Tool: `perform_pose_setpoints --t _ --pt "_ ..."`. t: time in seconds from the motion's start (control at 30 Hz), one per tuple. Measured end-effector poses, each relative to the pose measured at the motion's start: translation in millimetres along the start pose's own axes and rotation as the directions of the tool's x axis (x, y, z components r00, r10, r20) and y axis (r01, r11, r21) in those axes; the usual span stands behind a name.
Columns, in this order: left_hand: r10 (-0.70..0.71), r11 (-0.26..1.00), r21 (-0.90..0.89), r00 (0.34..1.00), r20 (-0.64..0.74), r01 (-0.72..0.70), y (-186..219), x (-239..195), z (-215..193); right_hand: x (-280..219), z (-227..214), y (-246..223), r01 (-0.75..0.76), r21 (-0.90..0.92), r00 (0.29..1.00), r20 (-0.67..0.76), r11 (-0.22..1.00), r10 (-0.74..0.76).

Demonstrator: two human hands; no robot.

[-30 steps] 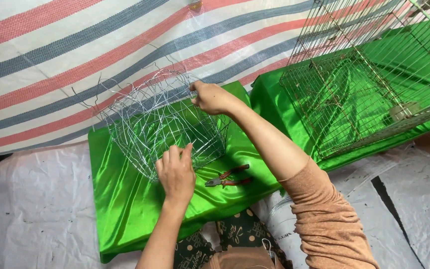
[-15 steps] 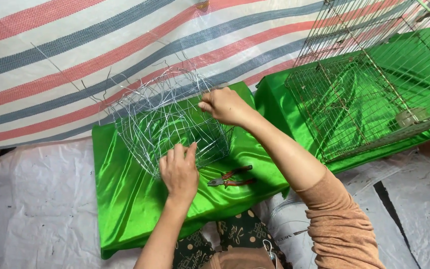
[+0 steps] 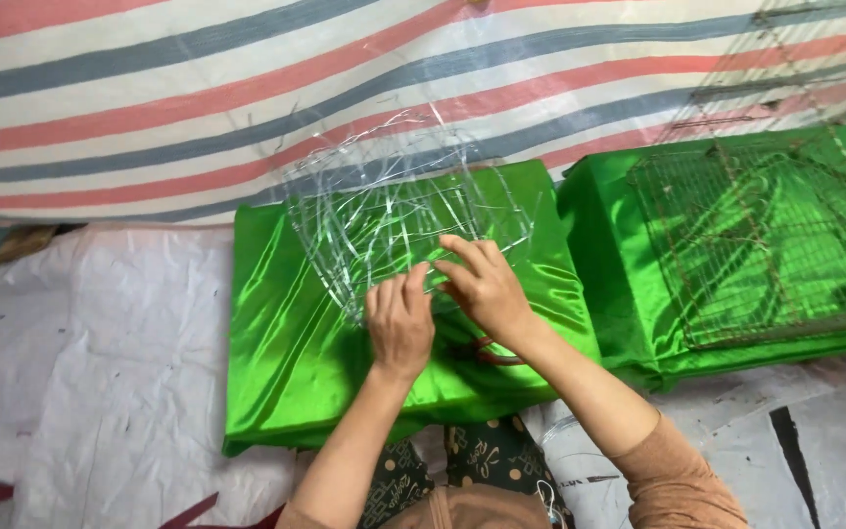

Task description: The person weaves and twists thin wire strands around a rectangular wire frame placed on a green satin-covered table, bending the wires by hand to secure them to the frame, and occasionally uses pliers to grip and twist the wire ends. The wire structure gradually takes shape as they work around its edges.

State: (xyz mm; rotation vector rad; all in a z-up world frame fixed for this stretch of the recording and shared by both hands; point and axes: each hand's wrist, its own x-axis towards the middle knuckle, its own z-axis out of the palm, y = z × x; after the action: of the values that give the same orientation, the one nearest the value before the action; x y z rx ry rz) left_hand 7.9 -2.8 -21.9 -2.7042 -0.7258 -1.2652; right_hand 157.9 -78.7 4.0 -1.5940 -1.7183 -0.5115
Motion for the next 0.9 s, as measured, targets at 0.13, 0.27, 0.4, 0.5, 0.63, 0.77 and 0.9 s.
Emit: perform_pose_setpoints --t 0.13,0.27,0.4,0.5,0.63,0.77,0.9 --pt "0.014 0.998 0.055 0.998 -0.055 -0.011 5.4 -0.8 -7.0 -2.8 6.2 9.1 -0.016 0.103 0.999 0.030 0.995 0.013" --pt "-0.005 1.000 0.029 0.993 -0.114 0.008 2.6 -9.8 -36.2 -3.7 5.2 12.3 -0.089 0.162 0.995 0.068 0.983 0.079" --pt "-0.268 0.961 -0.115 0.947 -0.174 0.251 -61.2 -63.5 -46.2 -5.2 5.4 9.8 -0.132 0.203 0.991 0.051 0.970 0.124" --pt "-0.168 0.985 -0.069 0.972 -0.163 0.158 -60.7 -75.8 -45.7 -4.4 7.1 4.5 -0.133 0.213 0.991 0.031 0.968 0.129" --pt "0.031 1.000 0.009 0.990 -0.135 -0.030 -28.3 -36.7 -46.2 1.7 1.1 -1.1 -0.116 0.216 0.993 0.014 0.970 0.115" --pt "0.021 0.963 0.267 1.000 -0.010 -0.018 -25.3 -22.2 -28.2 1.8 -3.7 -1.1 -0.115 0.236 0.993 0.004 0.965 0.117" --pt "0.026 0.943 0.330 0.998 0.058 -0.043 -22.1 -14.9 -23.8 0.1 -3.7 0.3 -0.108 0.246 0.994 -0.003 0.963 0.112"
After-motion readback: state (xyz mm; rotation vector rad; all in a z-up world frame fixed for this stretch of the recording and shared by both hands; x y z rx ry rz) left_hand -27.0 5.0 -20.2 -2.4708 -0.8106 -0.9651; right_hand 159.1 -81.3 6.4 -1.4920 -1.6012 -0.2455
